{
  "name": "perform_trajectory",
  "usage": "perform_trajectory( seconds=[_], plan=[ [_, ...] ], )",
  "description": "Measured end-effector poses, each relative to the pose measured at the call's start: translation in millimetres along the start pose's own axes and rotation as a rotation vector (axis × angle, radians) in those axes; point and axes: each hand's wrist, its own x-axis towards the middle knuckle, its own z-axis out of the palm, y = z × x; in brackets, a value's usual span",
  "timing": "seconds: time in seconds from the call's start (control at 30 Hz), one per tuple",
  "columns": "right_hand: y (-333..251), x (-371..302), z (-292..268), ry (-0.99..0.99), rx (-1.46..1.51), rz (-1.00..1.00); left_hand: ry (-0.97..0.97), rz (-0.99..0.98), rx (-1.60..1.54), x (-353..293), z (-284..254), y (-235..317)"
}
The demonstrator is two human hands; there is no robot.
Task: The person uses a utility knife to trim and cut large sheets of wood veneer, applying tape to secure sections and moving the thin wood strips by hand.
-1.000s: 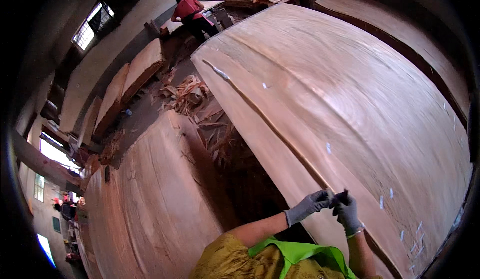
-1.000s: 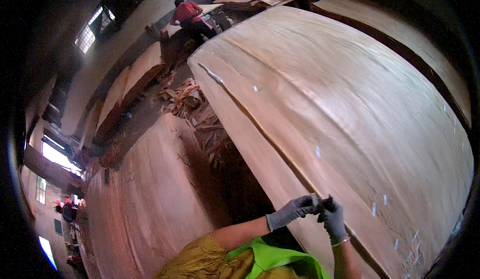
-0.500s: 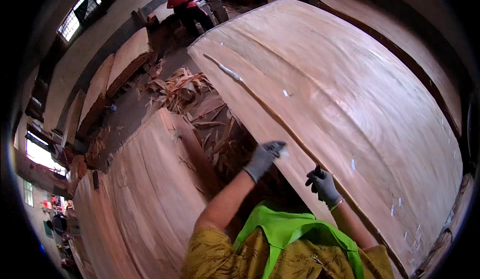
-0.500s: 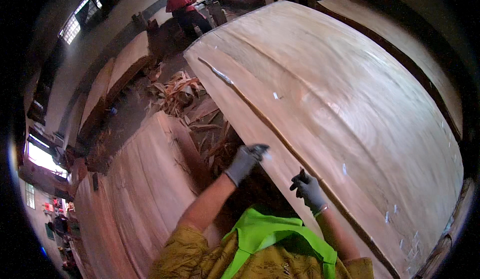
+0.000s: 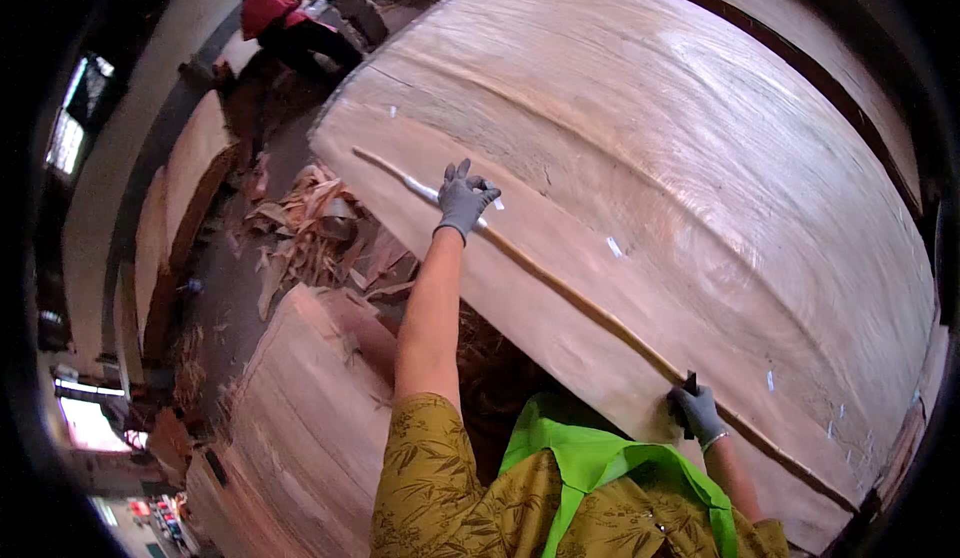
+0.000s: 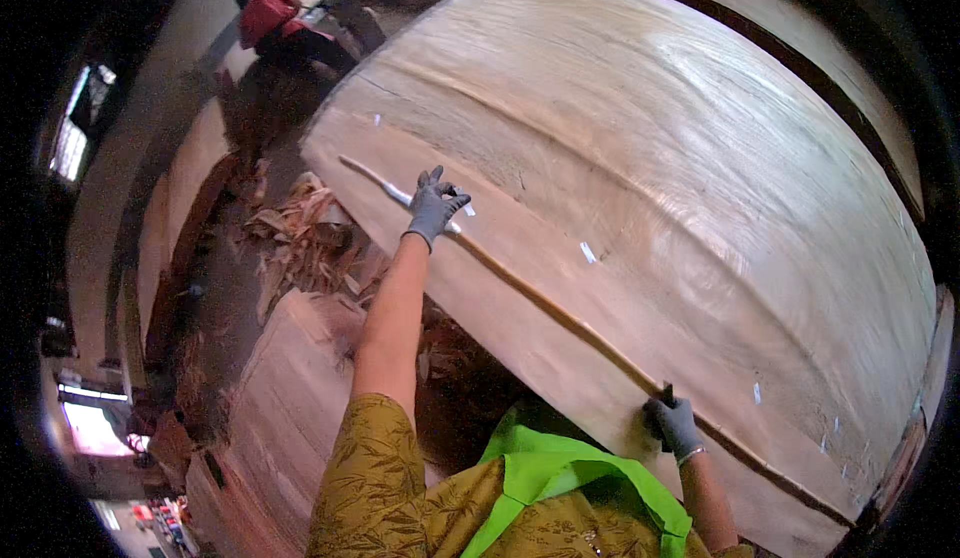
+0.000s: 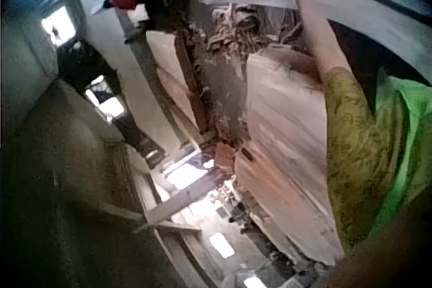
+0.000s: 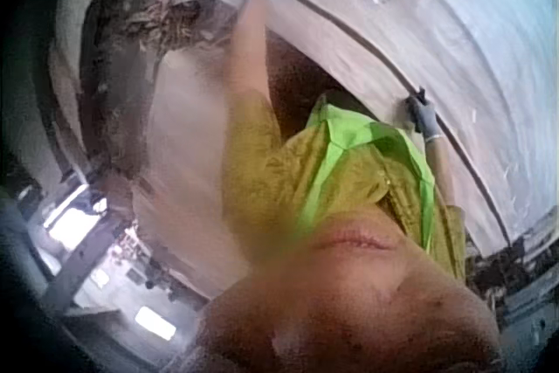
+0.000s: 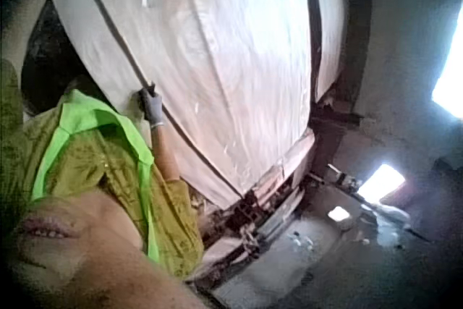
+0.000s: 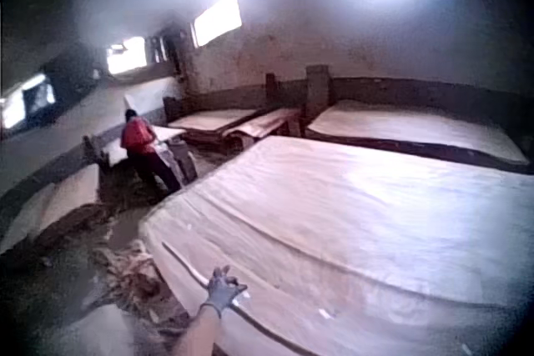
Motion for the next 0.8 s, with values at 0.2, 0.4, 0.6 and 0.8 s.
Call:
perform_trajectory(
  seconds=[0.2,0.4,0.6,0.8],
  plan=[
    [6.9,0.0,4.1,0.21,-0.026,0.095,-0.466,0.21,0.522,73.3,22.4,47.8],
    [1.1,3.8,13.5,0.416,-0.133,0.136,-0.707,0.447,0.338,65.2,28.0,80.6],
    [-11.3,1.4,16.6,0.335,-0.062,0.21,-0.751,0.552,0.53,68.4,55.9,81.3],
    [11.5,7.6,13.5,0.413,-0.121,0.107,-0.516,0.497,0.524,58.9,58.2,73.5]
  ],
)
